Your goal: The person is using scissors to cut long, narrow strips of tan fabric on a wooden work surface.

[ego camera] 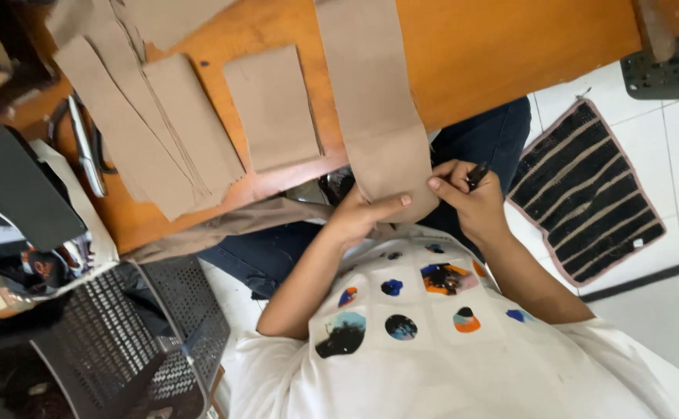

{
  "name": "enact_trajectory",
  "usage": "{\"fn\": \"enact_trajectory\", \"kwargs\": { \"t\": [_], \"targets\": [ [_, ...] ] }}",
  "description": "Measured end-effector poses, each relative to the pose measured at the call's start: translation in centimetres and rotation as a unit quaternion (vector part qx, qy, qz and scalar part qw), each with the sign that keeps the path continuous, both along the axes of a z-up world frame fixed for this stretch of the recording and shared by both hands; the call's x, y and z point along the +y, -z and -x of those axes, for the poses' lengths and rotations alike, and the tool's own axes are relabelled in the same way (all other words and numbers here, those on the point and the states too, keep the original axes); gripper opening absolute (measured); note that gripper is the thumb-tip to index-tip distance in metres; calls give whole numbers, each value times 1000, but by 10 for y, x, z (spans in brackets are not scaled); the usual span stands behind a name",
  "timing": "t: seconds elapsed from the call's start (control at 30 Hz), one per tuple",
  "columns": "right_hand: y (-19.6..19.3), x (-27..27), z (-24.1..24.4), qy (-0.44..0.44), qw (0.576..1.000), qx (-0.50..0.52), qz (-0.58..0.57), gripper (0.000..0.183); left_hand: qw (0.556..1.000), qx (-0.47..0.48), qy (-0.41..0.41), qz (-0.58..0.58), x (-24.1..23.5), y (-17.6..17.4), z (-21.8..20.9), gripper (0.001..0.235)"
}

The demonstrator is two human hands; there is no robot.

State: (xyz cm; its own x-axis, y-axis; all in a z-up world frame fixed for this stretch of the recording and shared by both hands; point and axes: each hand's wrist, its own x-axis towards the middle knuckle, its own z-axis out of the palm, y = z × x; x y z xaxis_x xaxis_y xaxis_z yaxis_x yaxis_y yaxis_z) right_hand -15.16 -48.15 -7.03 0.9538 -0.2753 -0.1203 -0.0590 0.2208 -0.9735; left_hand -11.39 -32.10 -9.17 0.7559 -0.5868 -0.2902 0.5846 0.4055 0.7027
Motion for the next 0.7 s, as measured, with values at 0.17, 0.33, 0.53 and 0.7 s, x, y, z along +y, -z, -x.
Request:
{"fn": "enact_trajectory", "kwargs": {
  "t": [0.17,0.33,0.53,0.7],
  "targets": [
    [-21,-16,-22,-38,999,11,36,48,998,-46,-25,-38,-3,12,-3,52],
    [-40,-23,-62,-79,985,-47,146,49,997,-53,1,-52,10,26,-18,48],
    [-49,-25,-98,-83,992,22,96,41,997,63,5,-38,11,-15,-31,48],
    [-42,-27,-101,-60,996,53,36,32,989,147,-23,-4,17,3,-32,55]
  ]
}}
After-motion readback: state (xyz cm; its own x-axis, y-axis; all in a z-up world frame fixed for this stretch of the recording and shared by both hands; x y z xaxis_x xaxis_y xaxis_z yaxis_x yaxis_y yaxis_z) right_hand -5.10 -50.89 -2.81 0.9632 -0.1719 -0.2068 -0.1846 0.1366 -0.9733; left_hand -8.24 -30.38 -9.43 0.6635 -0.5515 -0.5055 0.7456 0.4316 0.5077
